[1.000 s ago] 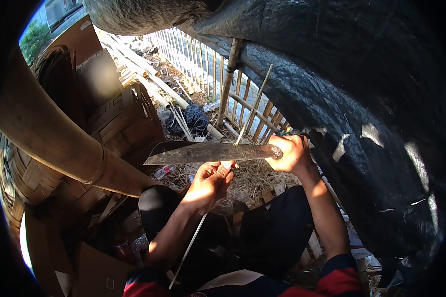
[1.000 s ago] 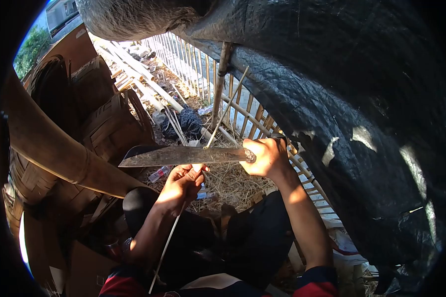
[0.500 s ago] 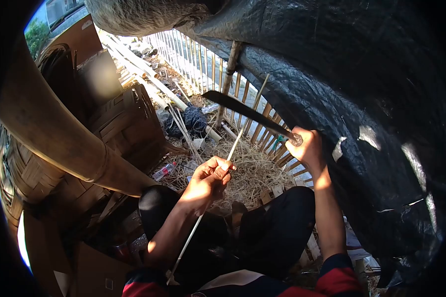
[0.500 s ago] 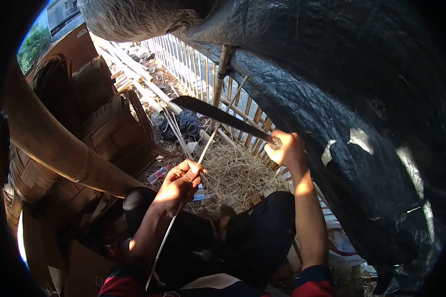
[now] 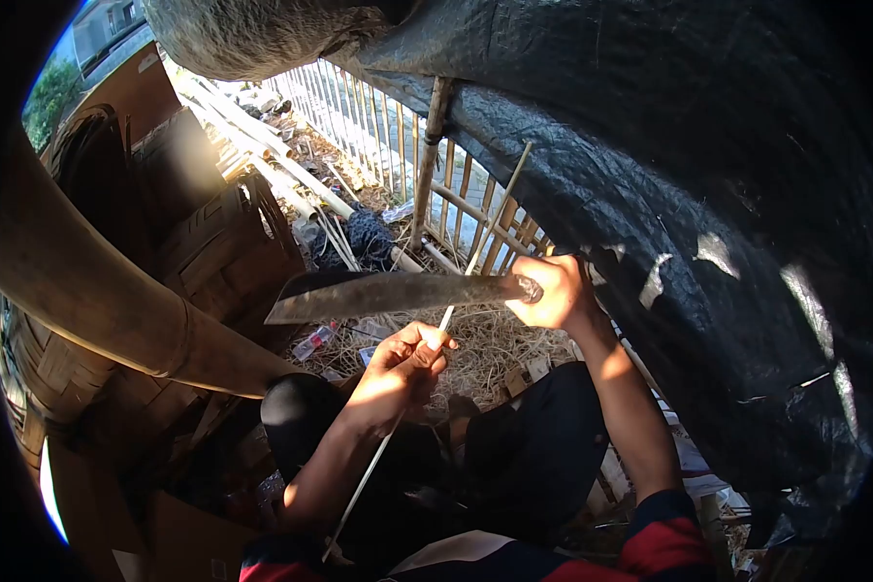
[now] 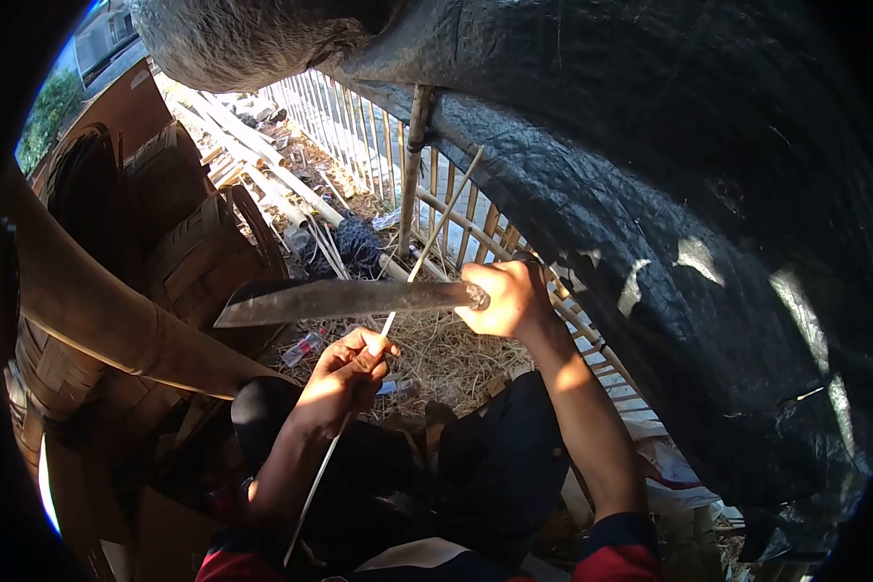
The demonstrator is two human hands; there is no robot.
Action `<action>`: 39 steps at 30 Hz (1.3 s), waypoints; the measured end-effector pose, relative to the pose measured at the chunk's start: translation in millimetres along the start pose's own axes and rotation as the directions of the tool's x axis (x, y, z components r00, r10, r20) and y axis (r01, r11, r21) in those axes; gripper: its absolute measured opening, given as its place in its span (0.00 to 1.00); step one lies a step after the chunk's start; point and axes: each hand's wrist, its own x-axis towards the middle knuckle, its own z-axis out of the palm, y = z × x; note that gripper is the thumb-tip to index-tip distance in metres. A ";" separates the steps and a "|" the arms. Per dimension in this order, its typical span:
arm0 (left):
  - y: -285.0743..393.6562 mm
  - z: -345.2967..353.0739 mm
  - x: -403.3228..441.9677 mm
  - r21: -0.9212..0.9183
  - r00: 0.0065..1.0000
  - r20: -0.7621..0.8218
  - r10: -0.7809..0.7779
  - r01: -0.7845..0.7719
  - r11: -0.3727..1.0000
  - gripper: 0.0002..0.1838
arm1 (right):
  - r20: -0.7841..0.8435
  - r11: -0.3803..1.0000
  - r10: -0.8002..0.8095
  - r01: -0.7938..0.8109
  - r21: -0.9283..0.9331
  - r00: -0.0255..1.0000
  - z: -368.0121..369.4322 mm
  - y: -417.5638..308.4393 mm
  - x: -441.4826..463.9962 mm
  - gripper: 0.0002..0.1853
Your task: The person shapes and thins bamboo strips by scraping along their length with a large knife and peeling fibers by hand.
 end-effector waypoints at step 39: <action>-52.6 -11.0 -60.6 0.375 0.993 -0.063 0.102 -0.072 0.924 0.07 | -0.215 0.582 0.564 -0.199 0.789 0.797 -33.0 4.3 20.4 0.13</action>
